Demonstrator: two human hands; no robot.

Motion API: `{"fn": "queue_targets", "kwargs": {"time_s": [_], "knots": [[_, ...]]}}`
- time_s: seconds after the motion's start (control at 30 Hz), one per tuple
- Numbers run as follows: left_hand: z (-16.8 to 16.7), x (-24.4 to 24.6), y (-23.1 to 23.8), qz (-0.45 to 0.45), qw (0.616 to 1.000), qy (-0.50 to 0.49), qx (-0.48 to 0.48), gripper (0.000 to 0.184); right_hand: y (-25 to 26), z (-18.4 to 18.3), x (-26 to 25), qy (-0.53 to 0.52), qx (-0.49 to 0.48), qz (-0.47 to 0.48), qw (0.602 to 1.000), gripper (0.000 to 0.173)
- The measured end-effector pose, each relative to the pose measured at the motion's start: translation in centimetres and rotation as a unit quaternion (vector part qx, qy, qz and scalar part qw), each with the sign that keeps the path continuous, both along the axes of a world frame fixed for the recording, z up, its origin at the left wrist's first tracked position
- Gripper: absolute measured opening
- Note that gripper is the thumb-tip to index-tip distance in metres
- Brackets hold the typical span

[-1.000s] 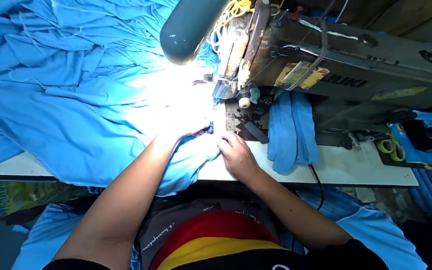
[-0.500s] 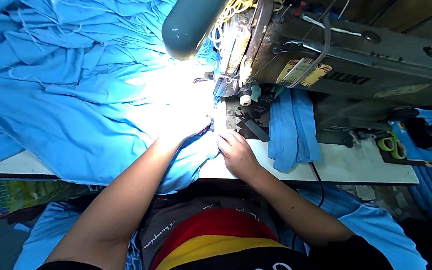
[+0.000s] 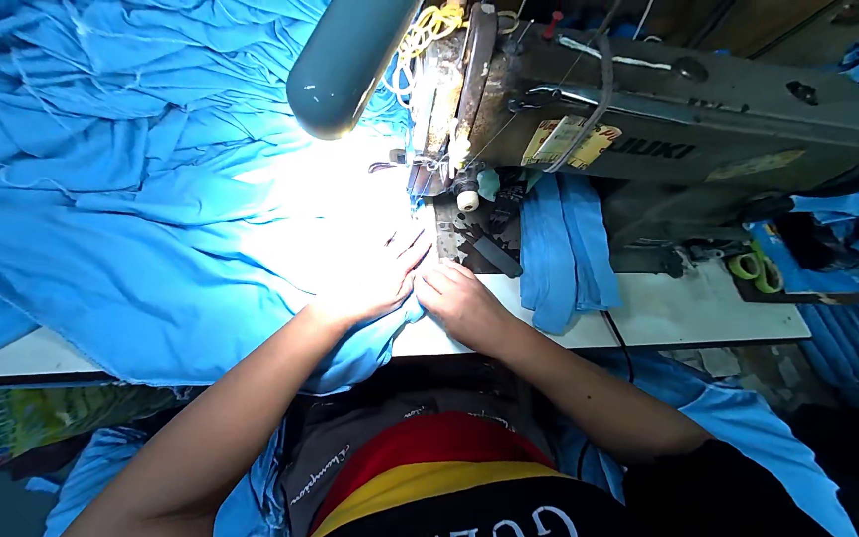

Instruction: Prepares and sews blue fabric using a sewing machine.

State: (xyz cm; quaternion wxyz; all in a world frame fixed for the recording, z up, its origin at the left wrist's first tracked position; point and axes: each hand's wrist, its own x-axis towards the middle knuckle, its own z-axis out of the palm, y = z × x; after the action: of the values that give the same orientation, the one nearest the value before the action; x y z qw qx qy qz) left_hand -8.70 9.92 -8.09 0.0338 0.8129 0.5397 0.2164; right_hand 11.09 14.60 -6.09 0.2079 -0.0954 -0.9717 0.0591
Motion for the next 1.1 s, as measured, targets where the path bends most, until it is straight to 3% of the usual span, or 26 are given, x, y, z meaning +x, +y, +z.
{"fn": "queue_targets", "kwargs": {"time_s": [0.37,0.5,0.63,1.1], "knots": [[0.9,-0.4,-0.3,-0.025,0.997,-0.021,-0.068,0.057,0.0,0.4,-0.1,-0.019,0.015,0.005,1.0,0.012],[0.5,-0.5,-0.1,-0.022,1.0,-0.016,-0.009,0.057,0.0,0.3,-0.2,-0.011,0.005,0.002,1.0,0.013],[-0.4,-1.2,-0.6,-0.049,0.993,-0.083,0.064,0.041,0.1,0.2,-0.3,-0.019,0.007,0.0,1.0,0.013],[0.3,-1.9,0.9,-0.015,0.997,-0.056,0.047,0.041,2.5,-0.6,-1.3,0.019,0.023,-0.015,0.999,0.017]]}}
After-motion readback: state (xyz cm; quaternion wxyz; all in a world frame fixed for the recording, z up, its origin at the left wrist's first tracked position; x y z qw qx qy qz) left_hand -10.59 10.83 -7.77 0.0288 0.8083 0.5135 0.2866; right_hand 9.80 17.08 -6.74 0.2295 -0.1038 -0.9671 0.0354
